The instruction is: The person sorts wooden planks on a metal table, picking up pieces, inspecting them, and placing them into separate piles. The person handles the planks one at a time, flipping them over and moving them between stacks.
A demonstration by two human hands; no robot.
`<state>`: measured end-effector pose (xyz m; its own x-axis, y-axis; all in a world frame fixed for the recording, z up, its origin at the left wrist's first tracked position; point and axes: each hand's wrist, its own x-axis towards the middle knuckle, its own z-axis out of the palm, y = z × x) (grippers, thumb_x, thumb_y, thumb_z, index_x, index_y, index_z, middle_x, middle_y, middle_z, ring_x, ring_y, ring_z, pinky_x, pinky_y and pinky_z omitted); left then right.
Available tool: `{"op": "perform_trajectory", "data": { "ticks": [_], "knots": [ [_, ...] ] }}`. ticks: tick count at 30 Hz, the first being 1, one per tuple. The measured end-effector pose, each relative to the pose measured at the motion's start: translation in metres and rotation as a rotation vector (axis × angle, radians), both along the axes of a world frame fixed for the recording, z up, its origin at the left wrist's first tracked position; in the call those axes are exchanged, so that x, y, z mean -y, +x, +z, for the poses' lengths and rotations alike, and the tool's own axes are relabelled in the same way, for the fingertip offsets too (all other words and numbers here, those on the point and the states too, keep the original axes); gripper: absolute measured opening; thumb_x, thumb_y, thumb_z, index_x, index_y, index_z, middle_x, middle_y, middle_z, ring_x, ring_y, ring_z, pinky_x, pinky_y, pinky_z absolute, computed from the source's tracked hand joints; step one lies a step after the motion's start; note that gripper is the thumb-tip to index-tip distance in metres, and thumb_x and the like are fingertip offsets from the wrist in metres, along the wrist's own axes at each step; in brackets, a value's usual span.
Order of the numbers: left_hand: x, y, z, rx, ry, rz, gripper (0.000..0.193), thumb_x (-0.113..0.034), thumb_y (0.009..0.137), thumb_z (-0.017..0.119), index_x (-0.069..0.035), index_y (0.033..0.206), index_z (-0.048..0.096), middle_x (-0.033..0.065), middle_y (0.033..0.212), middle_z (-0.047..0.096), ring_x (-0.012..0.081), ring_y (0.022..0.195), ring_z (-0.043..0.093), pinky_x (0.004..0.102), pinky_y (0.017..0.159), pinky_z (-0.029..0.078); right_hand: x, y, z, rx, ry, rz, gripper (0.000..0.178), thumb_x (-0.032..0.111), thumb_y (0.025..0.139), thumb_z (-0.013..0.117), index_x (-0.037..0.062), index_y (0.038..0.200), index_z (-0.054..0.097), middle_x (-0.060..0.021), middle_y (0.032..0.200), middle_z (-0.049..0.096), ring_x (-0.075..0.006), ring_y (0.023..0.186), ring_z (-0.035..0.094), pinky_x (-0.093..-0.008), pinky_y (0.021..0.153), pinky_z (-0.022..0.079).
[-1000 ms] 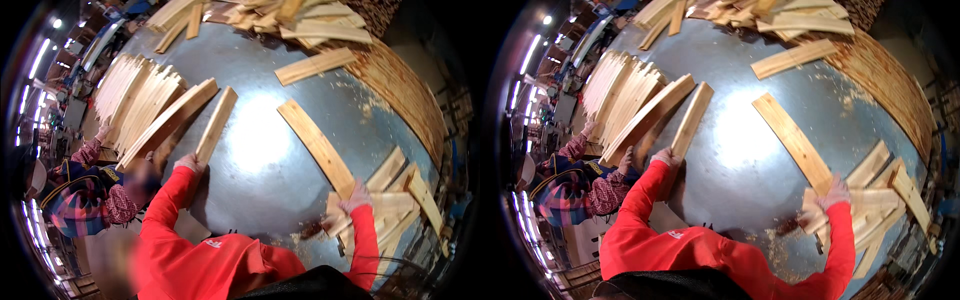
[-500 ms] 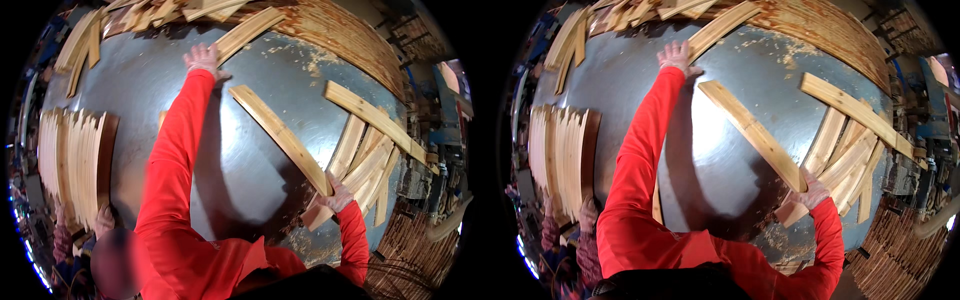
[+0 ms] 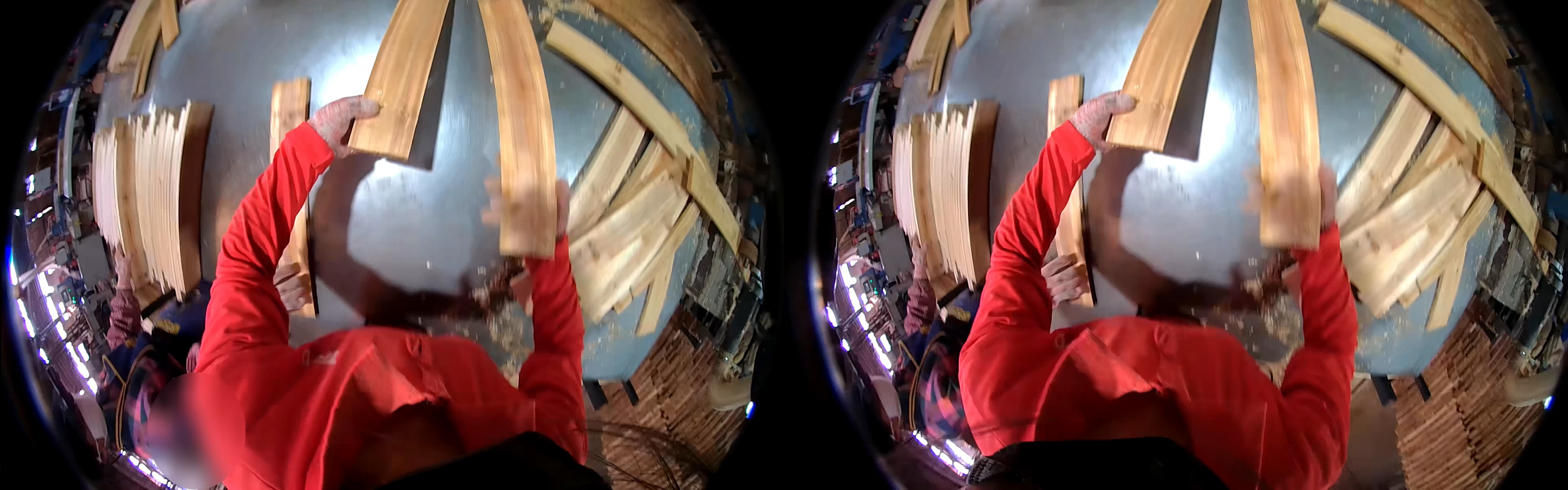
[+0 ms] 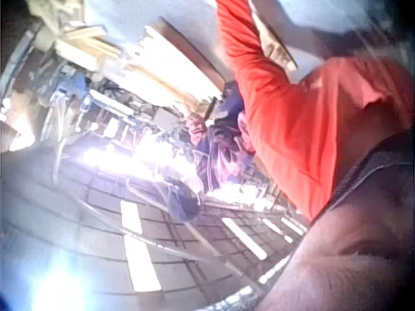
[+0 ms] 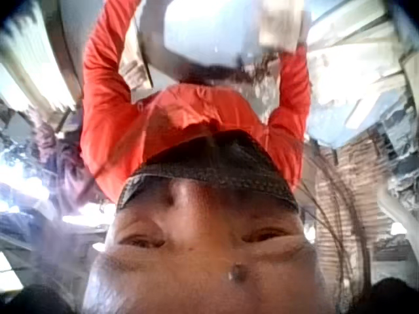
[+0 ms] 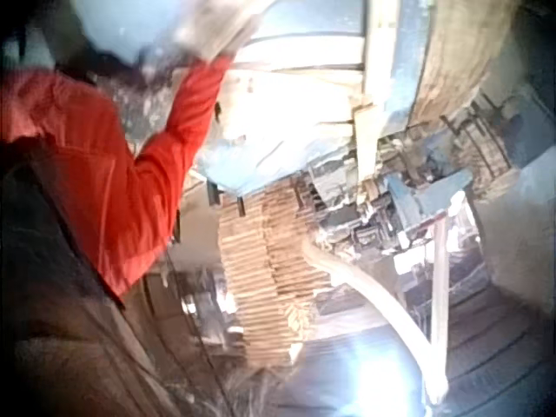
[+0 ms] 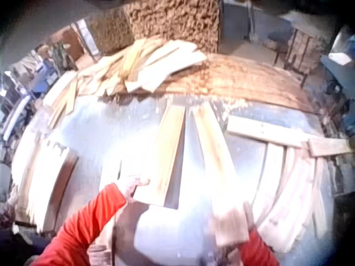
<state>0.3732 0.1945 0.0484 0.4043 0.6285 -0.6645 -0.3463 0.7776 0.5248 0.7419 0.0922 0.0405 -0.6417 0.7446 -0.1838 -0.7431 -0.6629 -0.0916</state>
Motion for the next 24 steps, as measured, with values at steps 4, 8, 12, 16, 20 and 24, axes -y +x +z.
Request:
{"op": "perform_trajectory", "data": {
  "ticks": [4,8,12,16,20,24],
  "knots": [
    [0.046,0.064,0.011,0.016,-0.059,0.056,0.048,-0.017,0.083,0.068,-0.002,0.124,0.050,0.0131,0.112,0.061,0.0257,0.103,0.062,0.0427,0.085,0.055,-0.025,-0.008,-0.036,0.401,0.227,0.289,0.079,0.060,0.088,0.047,0.0018,0.140,0.036,-0.0273,0.134,0.046,-0.0390,0.124,0.046,-0.0511,0.104,0.037],
    [0.090,0.115,-0.037,-0.409,0.253,0.002,0.045,-0.008,0.083,0.063,0.003,0.124,0.050,0.0131,0.105,0.064,0.0239,0.096,0.064,0.0378,0.081,0.055,-0.053,-0.050,0.071,1.764,1.095,0.759,0.078,0.060,0.086,0.052,0.0059,0.141,0.039,-0.0219,0.143,0.041,-0.0327,0.134,0.038,-0.0358,0.112,0.030],
    [0.127,0.126,-0.026,-0.205,0.004,0.271,0.043,-0.005,0.080,0.064,0.005,0.120,0.053,0.0138,0.105,0.064,0.0237,0.088,0.066,0.0356,0.079,0.056,-0.156,0.053,0.076,2.215,1.125,0.125,0.080,0.050,0.081,0.067,0.0036,0.140,0.039,-0.0184,0.143,0.042,-0.0303,0.134,0.039,-0.0357,0.110,0.031],
    [0.134,0.089,-0.017,-0.384,0.054,0.161,0.048,-0.006,0.079,0.063,0.004,0.124,0.051,0.0117,0.106,0.064,0.0218,0.094,0.063,0.0351,0.084,0.052,-0.264,0.229,0.080,2.912,0.745,0.118,0.101,0.060,0.071,0.068,0.0014,0.144,0.030,-0.0192,0.148,0.035,-0.0312,0.136,0.036,-0.0374,0.110,0.030],
    [0.161,0.049,0.031,-0.543,0.052,0.118,0.054,-0.005,0.078,0.064,0.000,0.129,0.049,0.0100,0.107,0.064,0.0202,0.097,0.061,0.0325,0.084,0.049,-0.282,0.309,-0.003,2.772,0.237,0.503,0.117,0.064,0.062,0.071,0.0122,0.150,0.015,-0.0214,0.144,0.038,-0.0388,0.133,0.037,-0.0470,0.109,0.031],
    [0.197,0.021,0.032,-1.062,0.300,0.026,0.051,-0.005,0.081,0.063,0.002,0.129,0.045,0.0105,0.106,0.064,0.0200,0.097,0.062,0.0317,0.086,0.050,-0.233,0.233,0.009,2.906,0.534,0.763,0.108,0.055,0.068,0.069,0.0140,0.151,0.011,-0.0195,0.141,0.041,-0.0369,0.129,0.042,-0.0444,0.107,0.034]
  ]
}}
